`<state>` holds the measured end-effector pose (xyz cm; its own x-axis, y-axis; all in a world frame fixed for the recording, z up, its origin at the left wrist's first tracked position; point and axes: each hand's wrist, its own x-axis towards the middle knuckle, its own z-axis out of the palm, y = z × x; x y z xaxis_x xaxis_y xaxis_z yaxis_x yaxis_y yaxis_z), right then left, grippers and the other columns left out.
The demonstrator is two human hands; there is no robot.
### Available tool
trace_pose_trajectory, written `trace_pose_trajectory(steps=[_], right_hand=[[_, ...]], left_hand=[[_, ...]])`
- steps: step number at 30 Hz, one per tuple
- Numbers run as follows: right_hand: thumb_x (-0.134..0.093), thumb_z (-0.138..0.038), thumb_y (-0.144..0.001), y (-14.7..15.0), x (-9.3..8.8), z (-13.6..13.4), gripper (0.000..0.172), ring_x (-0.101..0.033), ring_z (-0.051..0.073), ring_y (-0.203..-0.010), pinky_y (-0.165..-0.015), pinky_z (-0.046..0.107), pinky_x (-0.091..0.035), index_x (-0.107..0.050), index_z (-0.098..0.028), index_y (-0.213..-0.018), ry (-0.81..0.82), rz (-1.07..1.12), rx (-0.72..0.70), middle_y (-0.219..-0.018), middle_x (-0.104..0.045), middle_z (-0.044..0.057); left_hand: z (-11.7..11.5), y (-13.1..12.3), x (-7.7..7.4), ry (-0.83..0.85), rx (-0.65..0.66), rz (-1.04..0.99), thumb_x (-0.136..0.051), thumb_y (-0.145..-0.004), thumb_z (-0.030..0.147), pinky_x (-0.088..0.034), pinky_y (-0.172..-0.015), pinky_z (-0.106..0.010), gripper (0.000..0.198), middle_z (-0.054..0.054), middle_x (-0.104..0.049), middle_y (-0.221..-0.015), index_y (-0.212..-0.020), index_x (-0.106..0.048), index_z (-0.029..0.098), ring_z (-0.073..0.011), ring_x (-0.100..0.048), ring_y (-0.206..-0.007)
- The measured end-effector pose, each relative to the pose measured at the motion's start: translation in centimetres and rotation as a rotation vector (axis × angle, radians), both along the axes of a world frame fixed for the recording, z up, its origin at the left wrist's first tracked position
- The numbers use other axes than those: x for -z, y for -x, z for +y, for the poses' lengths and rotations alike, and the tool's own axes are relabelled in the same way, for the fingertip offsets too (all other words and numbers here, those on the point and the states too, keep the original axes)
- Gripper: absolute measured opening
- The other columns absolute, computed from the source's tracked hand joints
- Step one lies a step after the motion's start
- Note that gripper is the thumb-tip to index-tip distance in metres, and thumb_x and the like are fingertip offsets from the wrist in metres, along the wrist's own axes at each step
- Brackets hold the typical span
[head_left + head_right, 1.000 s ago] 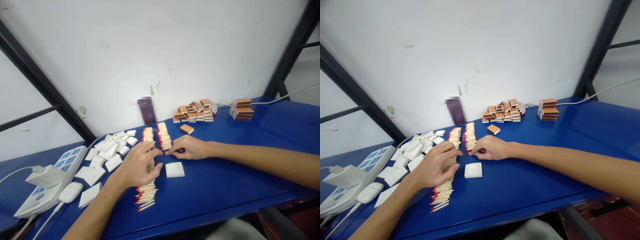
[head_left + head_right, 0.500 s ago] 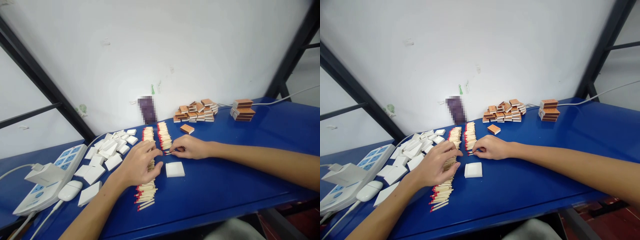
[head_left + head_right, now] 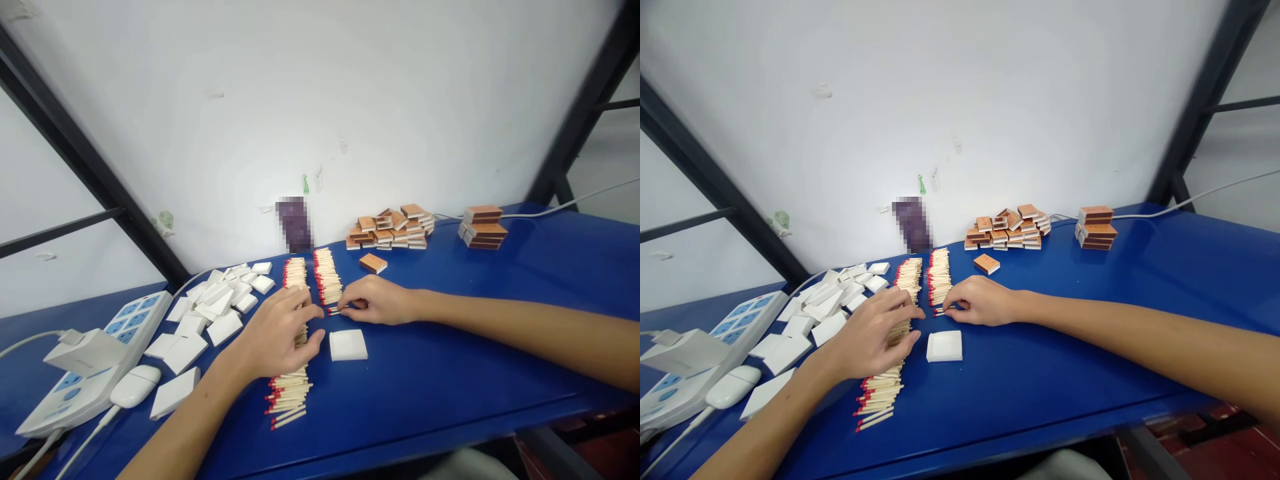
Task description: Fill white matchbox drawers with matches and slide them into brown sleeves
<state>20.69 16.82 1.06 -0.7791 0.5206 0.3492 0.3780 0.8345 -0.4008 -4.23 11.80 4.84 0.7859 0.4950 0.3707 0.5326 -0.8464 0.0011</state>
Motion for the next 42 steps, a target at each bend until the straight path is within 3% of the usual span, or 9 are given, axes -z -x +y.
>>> trace_pose_trajectory(steps=[8,13,17,21,24,32,42], right_hand=[[-0.059,-0.021,-0.087,-0.1,-0.1,-0.2,0.017,-0.049,0.010,-0.054,-0.055,0.022,-0.034,-0.074,-0.015,-0.092,-0.037,0.003,0.025,-0.064,-0.061,-0.001],[-0.059,-0.022,-0.088,-0.2,0.0,0.0,0.016,-0.051,0.010,-0.056,-0.056,0.021,-0.036,-0.074,-0.015,-0.087,-0.016,0.001,-0.012,-0.066,-0.062,0.000],[-0.058,-0.022,-0.088,-0.2,0.0,-0.1,0.017,-0.052,0.010,-0.057,-0.057,0.022,-0.037,-0.074,-0.015,-0.092,-0.025,-0.003,-0.008,-0.068,-0.064,0.000],[-0.055,-0.025,-0.092,-0.2,-0.1,-0.3,0.024,-0.059,0.014,-0.066,-0.062,0.025,-0.040,-0.073,-0.016,-0.105,-0.056,-0.031,0.071,-0.082,-0.071,0.004],[-0.052,-0.027,-0.094,-0.2,-0.1,-0.2,0.028,-0.063,0.017,-0.078,-0.070,0.027,-0.043,-0.071,-0.018,-0.112,-0.070,-0.042,0.053,-0.094,-0.073,0.007],[-0.050,-0.021,-0.094,-0.2,-0.1,0.0,0.024,-0.056,0.015,-0.067,-0.064,0.025,-0.038,-0.073,-0.017,-0.095,-0.094,-0.031,-0.006,-0.075,-0.068,0.003],[-0.051,-0.019,-0.090,-0.2,0.2,0.4,0.021,-0.056,0.013,-0.065,-0.063,0.025,-0.037,-0.072,-0.016,-0.088,-0.088,-0.014,-0.007,-0.074,-0.068,0.002]], left_hand=[[0.0,-0.2,-0.3,-0.055,0.014,0.014,-0.049,-0.091,0.024,-0.034,-0.068,-0.036,0.023,-0.002,-0.059,-0.066,-0.078,-0.067,0.017,-0.0174,-0.051,-0.067],[-0.1,-0.2,-0.7,-0.123,0.001,-0.040,-0.047,-0.091,0.021,-0.032,-0.067,-0.036,0.036,0.001,-0.050,-0.054,-0.056,-0.047,0.018,-0.0139,-0.043,-0.059],[0.7,0.4,-0.3,-0.164,0.000,-0.121,-0.044,-0.092,0.019,-0.031,-0.063,-0.034,0.037,0.002,-0.044,-0.051,-0.056,-0.039,0.019,-0.0132,-0.038,-0.055],[2.3,1.9,0.2,-0.129,-0.157,-0.184,-0.042,-0.095,0.023,-0.032,-0.060,-0.032,0.038,0.002,-0.042,-0.054,-0.058,-0.036,0.020,-0.0140,-0.039,-0.055],[3.4,3.1,0.3,-0.105,-0.230,-0.190,-0.041,-0.096,0.024,-0.032,-0.060,-0.031,0.039,0.001,-0.041,-0.056,-0.058,-0.035,0.021,-0.0143,-0.041,-0.057],[4.0,3.4,0.8,-0.044,-0.280,-0.144,-0.041,-0.096,0.026,-0.032,-0.061,-0.030,0.040,0.001,-0.043,-0.059,-0.058,-0.034,0.020,-0.0142,-0.042,-0.059],[3.9,3.1,0.7,-0.038,-0.285,-0.113,-0.040,-0.098,0.029,-0.034,-0.061,-0.029,0.039,0.001,-0.047,-0.061,-0.060,-0.038,0.020,-0.0140,-0.045,-0.060]])
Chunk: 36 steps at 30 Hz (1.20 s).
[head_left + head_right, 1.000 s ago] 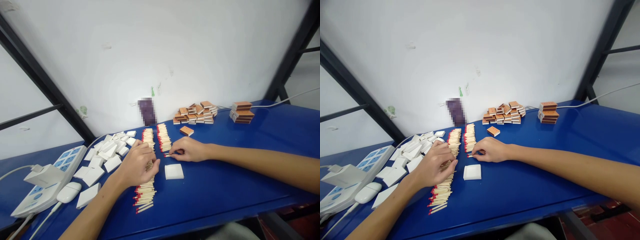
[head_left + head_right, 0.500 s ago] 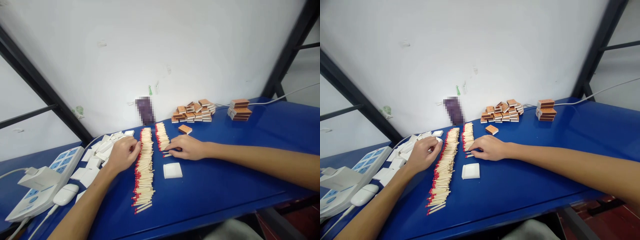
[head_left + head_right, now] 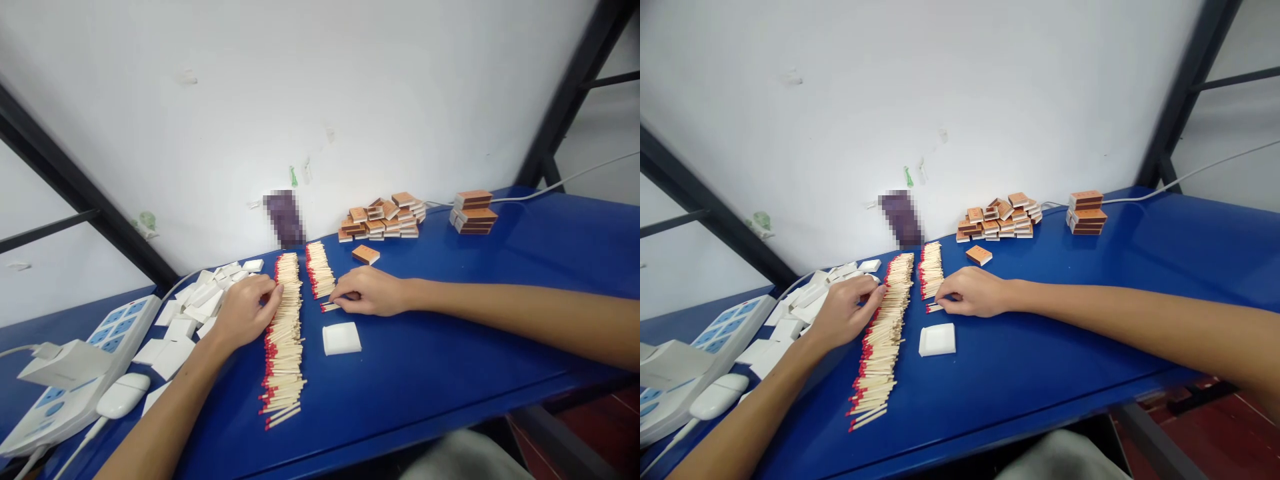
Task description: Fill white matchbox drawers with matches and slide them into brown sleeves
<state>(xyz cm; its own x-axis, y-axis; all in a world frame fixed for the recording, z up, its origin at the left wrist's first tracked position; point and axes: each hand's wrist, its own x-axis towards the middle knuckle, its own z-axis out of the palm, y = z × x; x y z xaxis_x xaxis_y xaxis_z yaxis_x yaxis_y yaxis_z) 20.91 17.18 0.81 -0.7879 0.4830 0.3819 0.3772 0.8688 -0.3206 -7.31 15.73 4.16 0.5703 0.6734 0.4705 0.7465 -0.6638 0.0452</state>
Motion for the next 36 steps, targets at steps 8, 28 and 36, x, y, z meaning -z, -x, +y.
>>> trace_pose_trajectory(steps=[8,28,36], right_hand=[[-0.050,-0.019,-0.091,-0.1,-0.1,0.0,0.021,-0.056,0.013,-0.064,-0.062,0.025,-0.037,-0.070,-0.015,-0.085,0.030,0.010,-0.013,-0.073,-0.066,0.002],[-0.047,-0.020,-0.096,0.1,-0.6,-0.3,0.030,-0.062,0.018,-0.081,-0.073,0.028,-0.042,-0.069,-0.015,-0.114,0.011,-0.070,0.050,-0.095,-0.071,0.008],[-0.046,-0.020,-0.095,0.1,-0.7,-0.3,0.026,-0.058,0.016,-0.073,-0.068,0.026,-0.039,-0.070,-0.016,-0.100,0.006,-0.055,0.028,-0.083,-0.068,0.005]], left_hand=[[1.2,1.1,0.2,-0.141,-0.165,0.010,-0.040,-0.099,0.028,-0.038,-0.067,-0.033,0.029,-0.003,-0.057,-0.071,-0.076,-0.056,0.020,-0.0200,-0.051,-0.070],[1.9,1.4,1.5,0.080,-0.289,0.418,-0.035,-0.098,0.026,-0.043,-0.088,-0.046,0.029,-0.012,-0.069,-0.111,-0.105,-0.062,0.020,-0.0300,-0.063,-0.108],[2.1,1.7,1.3,0.142,-0.272,0.425,-0.035,-0.099,0.030,-0.043,-0.091,-0.046,0.029,-0.012,-0.067,-0.118,-0.109,-0.060,0.021,-0.0290,-0.062,-0.110]])
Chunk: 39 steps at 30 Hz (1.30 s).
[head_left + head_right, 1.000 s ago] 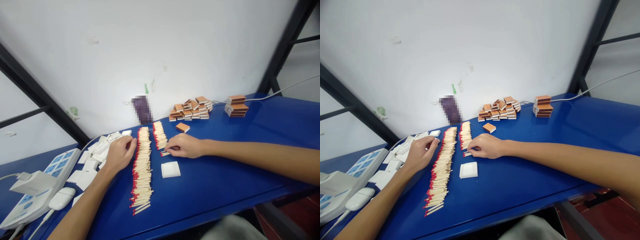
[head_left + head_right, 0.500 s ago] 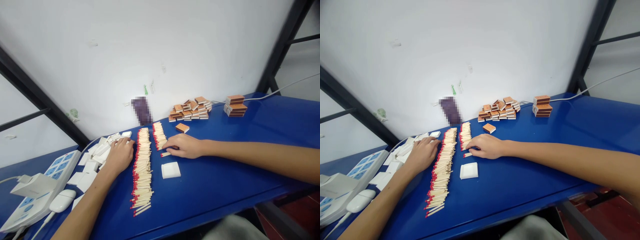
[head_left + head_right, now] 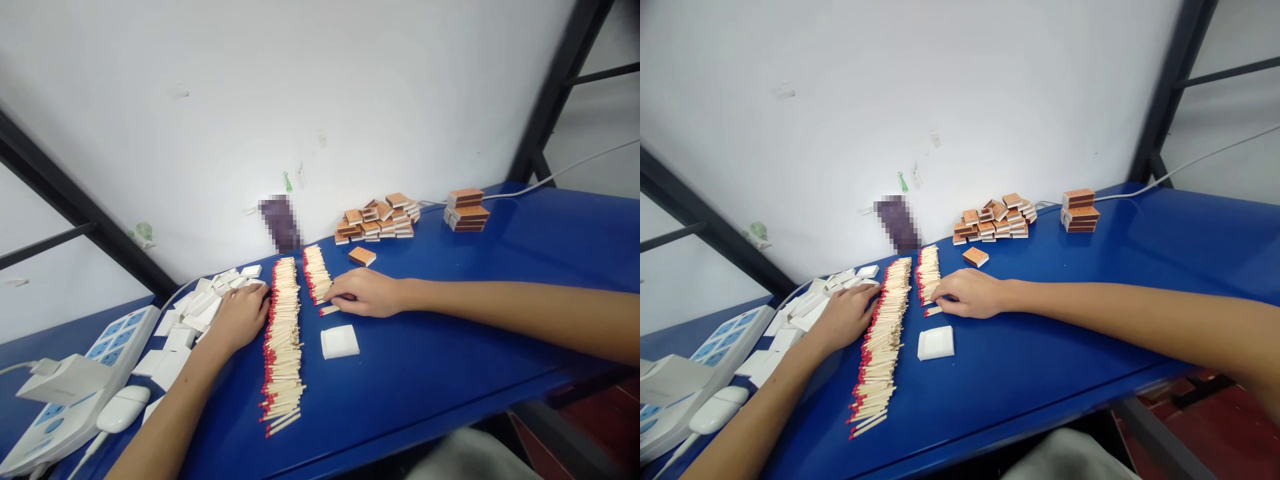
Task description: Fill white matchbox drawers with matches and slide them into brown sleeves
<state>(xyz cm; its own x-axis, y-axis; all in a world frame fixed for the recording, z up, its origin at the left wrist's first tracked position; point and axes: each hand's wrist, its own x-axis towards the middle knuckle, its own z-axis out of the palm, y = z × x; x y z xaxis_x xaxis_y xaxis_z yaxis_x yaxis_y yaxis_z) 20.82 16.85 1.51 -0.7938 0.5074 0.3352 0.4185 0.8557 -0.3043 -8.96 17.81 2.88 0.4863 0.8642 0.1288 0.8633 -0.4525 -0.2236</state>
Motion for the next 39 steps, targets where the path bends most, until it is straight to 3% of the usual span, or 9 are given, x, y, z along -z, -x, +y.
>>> trace_pose_trajectory(steps=[8,17,24,39], right_hand=[[-0.046,-0.017,-0.092,-0.01,0.11,0.05,0.023,-0.052,0.014,-0.064,-0.064,0.026,-0.037,-0.066,-0.016,-0.081,0.002,0.032,-0.047,-0.069,-0.060,0.001],[-0.047,-0.019,-0.093,-0.07,0.17,-0.05,0.028,-0.059,0.016,-0.075,-0.068,0.027,-0.040,-0.070,-0.016,-0.111,0.012,0.026,0.053,-0.088,-0.069,0.005],[-0.048,-0.021,-0.095,-0.05,0.31,0.02,0.031,-0.062,0.017,-0.079,-0.070,0.028,-0.041,-0.071,-0.016,-0.114,-0.003,0.001,0.060,-0.094,-0.071,0.007],[-0.048,-0.022,-0.094,0.08,0.42,-0.04,0.024,-0.058,0.015,-0.066,-0.062,0.027,-0.036,-0.070,-0.016,-0.089,-0.001,0.039,0.043,-0.076,-0.068,0.004]], left_hand=[[0.25,0.20,-0.07,0.041,-0.017,0.017,-0.031,-0.099,0.030,-0.043,-0.096,-0.050,0.034,-0.013,-0.064,-0.126,-0.115,-0.059,0.020,-0.0295,-0.061,-0.114],[0.12,0.14,-0.24,0.056,-0.019,0.025,-0.030,-0.099,0.029,-0.043,-0.095,-0.051,0.035,-0.013,-0.062,-0.129,-0.116,-0.059,0.020,-0.0313,-0.060,-0.117],[0.30,0.38,0.05,0.052,-0.014,0.012,-0.031,-0.100,0.030,-0.042,-0.098,-0.051,0.035,-0.013,-0.061,-0.129,-0.116,-0.060,0.020,-0.0312,-0.059,-0.117],[0.46,0.70,0.37,0.050,0.004,0.010,-0.029,-0.100,0.032,-0.043,-0.096,-0.049,0.037,-0.012,-0.061,-0.128,-0.117,-0.059,0.020,-0.0296,-0.059,-0.115]])
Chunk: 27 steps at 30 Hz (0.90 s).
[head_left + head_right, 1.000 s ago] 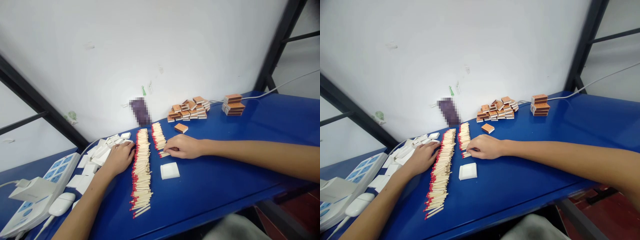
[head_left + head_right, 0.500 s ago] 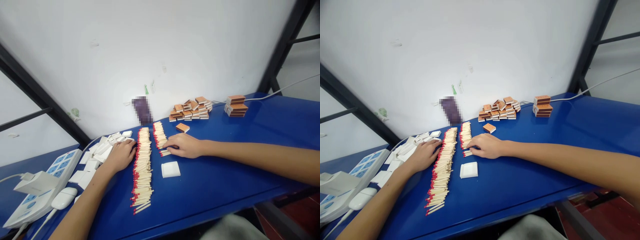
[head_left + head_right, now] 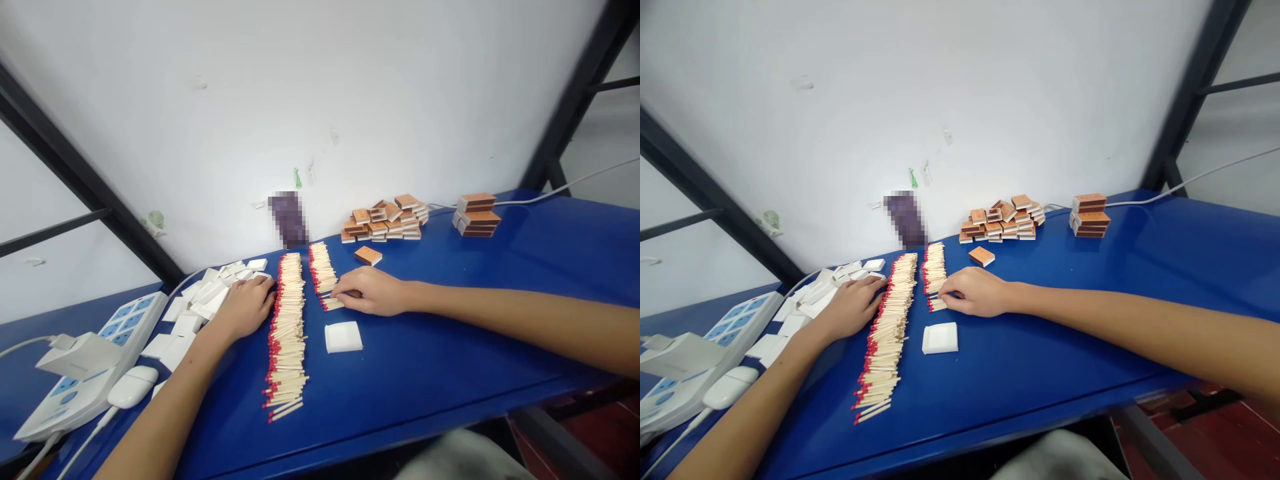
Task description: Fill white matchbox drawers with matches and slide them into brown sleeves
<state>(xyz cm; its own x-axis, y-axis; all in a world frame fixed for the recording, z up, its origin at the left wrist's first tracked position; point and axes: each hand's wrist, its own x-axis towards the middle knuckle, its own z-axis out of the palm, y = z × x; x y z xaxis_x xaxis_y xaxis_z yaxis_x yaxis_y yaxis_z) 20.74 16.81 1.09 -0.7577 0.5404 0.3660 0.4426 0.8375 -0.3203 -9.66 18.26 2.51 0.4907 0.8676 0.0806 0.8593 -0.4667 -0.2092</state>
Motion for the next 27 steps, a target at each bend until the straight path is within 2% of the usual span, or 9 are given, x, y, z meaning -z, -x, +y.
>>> trace_pose_trajectory(steps=[8,15,21,27], right_hand=[[-0.046,-0.022,-0.095,-0.14,0.21,-0.05,0.027,-0.059,0.015,-0.065,-0.063,0.026,-0.038,-0.072,-0.015,-0.096,-0.006,0.040,-0.014,-0.074,-0.068,0.004],[-0.048,-0.022,-0.094,-0.08,-0.15,-0.11,0.034,-0.060,0.017,-0.075,-0.070,0.028,-0.042,-0.068,-0.015,-0.120,-0.016,-0.019,0.029,-0.089,-0.069,0.007],[-0.046,-0.023,-0.096,-0.12,-0.17,-0.03,0.036,-0.059,0.019,-0.080,-0.071,0.030,-0.043,-0.066,-0.017,-0.125,-0.043,-0.075,0.015,-0.094,-0.066,0.009],[-0.045,-0.024,-0.097,-0.13,-0.13,0.00,0.034,-0.059,0.019,-0.082,-0.072,0.029,-0.043,-0.068,-0.016,-0.122,-0.030,-0.069,-0.001,-0.094,-0.066,0.009]], left_hand=[[0.09,0.03,0.08,0.000,0.000,0.001,-0.028,-0.100,0.033,-0.043,-0.096,-0.050,0.039,-0.013,-0.061,-0.129,-0.118,-0.059,0.020,-0.0302,-0.059,-0.115],[0.00,-0.06,-0.14,0.004,0.010,0.001,-0.028,-0.099,0.033,-0.043,-0.096,-0.049,0.038,-0.014,-0.061,-0.128,-0.116,-0.060,0.019,-0.0299,-0.059,-0.114],[0.04,-0.04,-0.09,0.003,0.007,-0.007,-0.031,-0.099,0.034,-0.043,-0.095,-0.047,0.037,-0.013,-0.062,-0.127,-0.116,-0.060,0.020,-0.0300,-0.060,-0.114],[0.00,-0.07,-0.12,0.001,0.007,0.003,-0.030,-0.100,0.034,-0.043,-0.097,-0.048,0.038,-0.013,-0.061,-0.128,-0.117,-0.059,0.019,-0.0304,-0.059,-0.115]])
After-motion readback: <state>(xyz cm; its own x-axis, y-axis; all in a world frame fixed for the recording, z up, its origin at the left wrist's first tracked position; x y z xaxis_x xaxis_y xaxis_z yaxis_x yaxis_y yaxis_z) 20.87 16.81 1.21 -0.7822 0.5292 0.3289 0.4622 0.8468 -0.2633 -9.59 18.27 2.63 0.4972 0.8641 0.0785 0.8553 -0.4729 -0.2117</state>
